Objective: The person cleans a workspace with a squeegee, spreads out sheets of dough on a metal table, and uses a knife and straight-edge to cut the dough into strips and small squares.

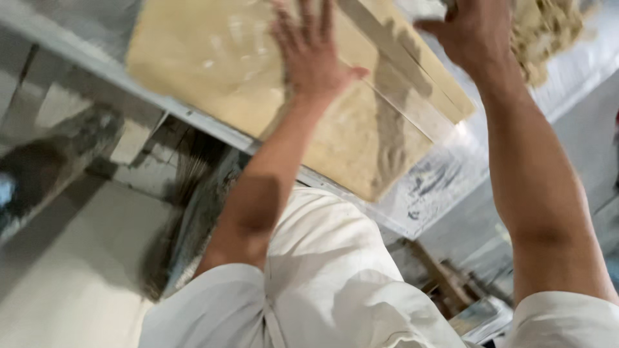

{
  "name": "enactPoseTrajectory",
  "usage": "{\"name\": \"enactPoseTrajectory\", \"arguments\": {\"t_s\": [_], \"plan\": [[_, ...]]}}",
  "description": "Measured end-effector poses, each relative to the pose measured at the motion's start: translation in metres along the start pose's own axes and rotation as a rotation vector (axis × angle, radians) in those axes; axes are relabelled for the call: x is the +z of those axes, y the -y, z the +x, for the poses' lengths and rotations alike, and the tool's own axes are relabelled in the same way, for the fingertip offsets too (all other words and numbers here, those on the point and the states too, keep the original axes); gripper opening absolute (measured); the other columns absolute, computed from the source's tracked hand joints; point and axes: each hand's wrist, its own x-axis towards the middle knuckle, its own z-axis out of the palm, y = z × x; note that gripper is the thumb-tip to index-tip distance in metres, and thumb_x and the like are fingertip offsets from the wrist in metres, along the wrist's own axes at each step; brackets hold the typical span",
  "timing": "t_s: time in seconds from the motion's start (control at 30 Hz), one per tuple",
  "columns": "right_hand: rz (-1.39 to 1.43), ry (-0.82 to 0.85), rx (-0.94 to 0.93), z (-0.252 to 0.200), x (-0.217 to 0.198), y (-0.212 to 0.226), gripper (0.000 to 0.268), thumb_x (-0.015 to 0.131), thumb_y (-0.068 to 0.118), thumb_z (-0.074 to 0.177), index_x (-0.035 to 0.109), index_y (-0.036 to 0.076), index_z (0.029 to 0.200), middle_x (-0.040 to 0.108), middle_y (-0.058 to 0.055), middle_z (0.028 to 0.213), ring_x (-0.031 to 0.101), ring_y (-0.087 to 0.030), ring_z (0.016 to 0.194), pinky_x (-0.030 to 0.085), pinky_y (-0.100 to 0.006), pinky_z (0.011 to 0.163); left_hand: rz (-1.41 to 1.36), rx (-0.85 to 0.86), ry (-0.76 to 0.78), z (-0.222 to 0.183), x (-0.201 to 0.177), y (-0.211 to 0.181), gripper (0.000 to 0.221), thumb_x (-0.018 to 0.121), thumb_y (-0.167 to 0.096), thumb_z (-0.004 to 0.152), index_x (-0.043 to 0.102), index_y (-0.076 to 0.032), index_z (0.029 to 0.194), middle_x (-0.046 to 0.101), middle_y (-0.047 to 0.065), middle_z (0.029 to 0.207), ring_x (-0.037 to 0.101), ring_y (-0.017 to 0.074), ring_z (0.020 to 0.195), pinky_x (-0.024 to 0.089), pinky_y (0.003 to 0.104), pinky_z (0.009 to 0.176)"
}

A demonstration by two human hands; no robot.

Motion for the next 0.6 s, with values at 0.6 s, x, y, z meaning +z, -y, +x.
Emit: {"name": "enactPoseTrajectory", "arguments": {"t_s": [0.6], "plan": [[0.08, -0.014, -0.105, 0.062, 0.05, 0.09, 0.02, 0.051, 0.004, 0.104, 0.061, -0.002, 0.12, 0.069, -0.027, 0.085, 0.065, -0.047, 0.071, 0.049, -0.058, 0.059, 0.058, -0.089, -0.032, 0.003, 0.0, -0.008, 0.146, 0.062, -0.095, 0.072, -0.009, -0.004, 0.161, -0.013, 0.023, 0.169, -0.005, 0.0597, 0.155, 0.0, 0.071, 0.127]]}}
